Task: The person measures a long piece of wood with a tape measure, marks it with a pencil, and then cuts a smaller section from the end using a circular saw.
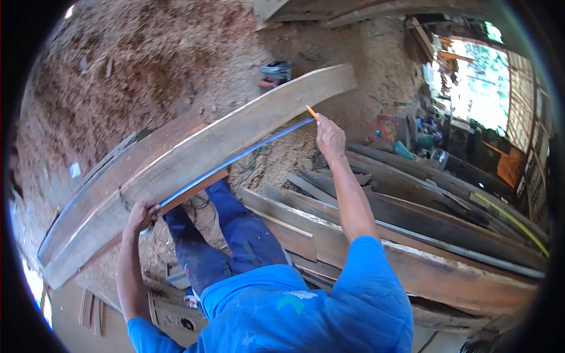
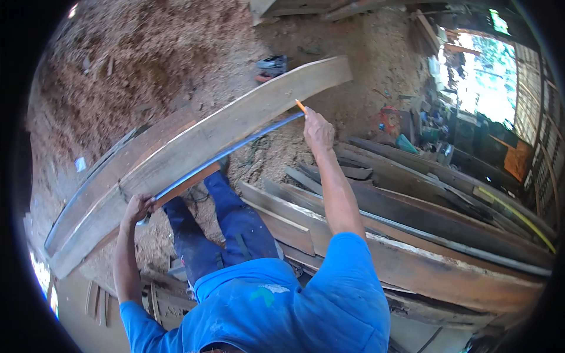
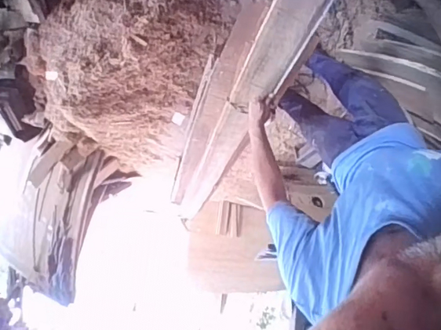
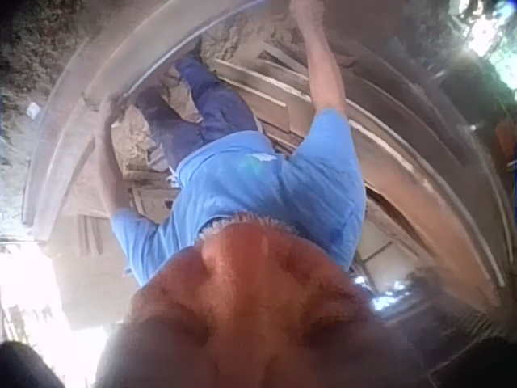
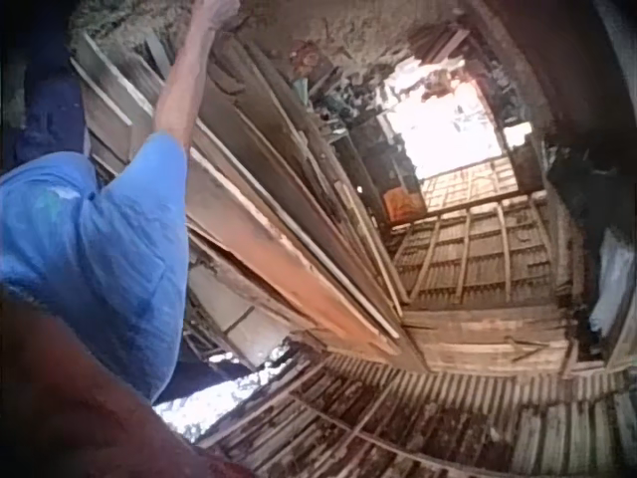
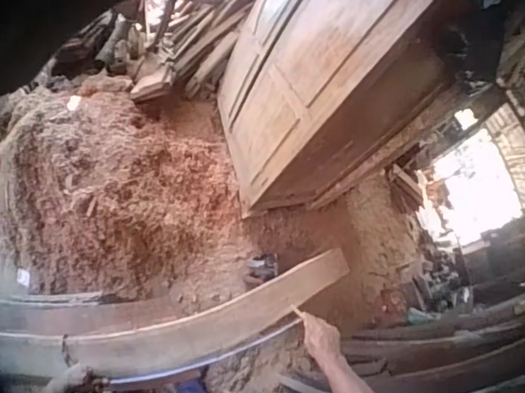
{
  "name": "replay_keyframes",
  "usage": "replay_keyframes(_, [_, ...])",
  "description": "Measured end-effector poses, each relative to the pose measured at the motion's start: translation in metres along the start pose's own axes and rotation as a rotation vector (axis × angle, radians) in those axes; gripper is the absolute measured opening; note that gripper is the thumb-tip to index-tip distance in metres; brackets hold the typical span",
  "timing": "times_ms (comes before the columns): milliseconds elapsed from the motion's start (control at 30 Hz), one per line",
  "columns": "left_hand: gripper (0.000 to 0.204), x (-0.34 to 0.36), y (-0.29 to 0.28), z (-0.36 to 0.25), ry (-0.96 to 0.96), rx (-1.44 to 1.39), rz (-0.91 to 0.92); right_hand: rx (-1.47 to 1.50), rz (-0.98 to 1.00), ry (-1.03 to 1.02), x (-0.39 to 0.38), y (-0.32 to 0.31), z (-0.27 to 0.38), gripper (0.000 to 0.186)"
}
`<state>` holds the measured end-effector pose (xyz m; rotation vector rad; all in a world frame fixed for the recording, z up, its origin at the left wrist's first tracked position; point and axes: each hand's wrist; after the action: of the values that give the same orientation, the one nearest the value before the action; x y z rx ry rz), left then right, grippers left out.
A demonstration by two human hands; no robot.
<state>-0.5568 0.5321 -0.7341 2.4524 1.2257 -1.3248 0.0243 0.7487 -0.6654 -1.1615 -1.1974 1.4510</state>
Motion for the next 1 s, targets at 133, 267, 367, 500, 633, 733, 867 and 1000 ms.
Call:
replay_keyframes(133, [0.027,-0.004,0.006,0.002,-0.025,-0.068,0.045,0.183,0.135,-0.345,-0.014,0.019,0.126,0.027])
replay_keyframes(267, [0.026,-0.016,0.023,0.007,-0.064,-0.023,0.072,0.128,0.234,-0.472,-0.032,0.035,0.203,0.032])
replay_keyframes(367, [0.026,-0.033,0.050,0.017,-0.064,-0.088,0.120,0.085,0.231,-0.452,-0.036,0.041,0.210,0.034])
replay_keyframes(500, [0.027,-0.061,0.088,0.029,-0.054,-0.033,0.166,-0.051,0.339,-0.282,-0.049,0.030,0.185,0.030])
replay_keyframes(633, [0.026,-0.083,0.124,0.029,-0.255,-0.204,0.318,0.062,0.231,-0.099,-0.047,0.038,0.198,0.025])
replay_keyframes(733, [0.032,-0.097,0.143,0.031,-0.095,-0.123,0.361,0.181,0.253,0.049,-0.060,0.053,0.239,0.024])
replay_keyframes(867, [0.034,-0.124,0.157,0.033,-0.069,-0.261,0.320,0.232,0.470,-0.125,-0.136,0.036,0.289,0.030])
replay_keyframes(1000, [0.034,-0.152,0.156,0.037,-0.154,-0.304,0.295,0.490,0.223,-0.237,-0.198,0.007,0.311,0.038])
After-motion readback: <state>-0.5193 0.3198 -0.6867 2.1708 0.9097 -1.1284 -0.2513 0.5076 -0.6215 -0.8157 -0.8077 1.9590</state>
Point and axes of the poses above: each hand's wrist, its own x-axis towards the middle knuckle, its own y-axis out of the palm, z = x × y, and after that the axes turned 1 degree about -z, right-handed
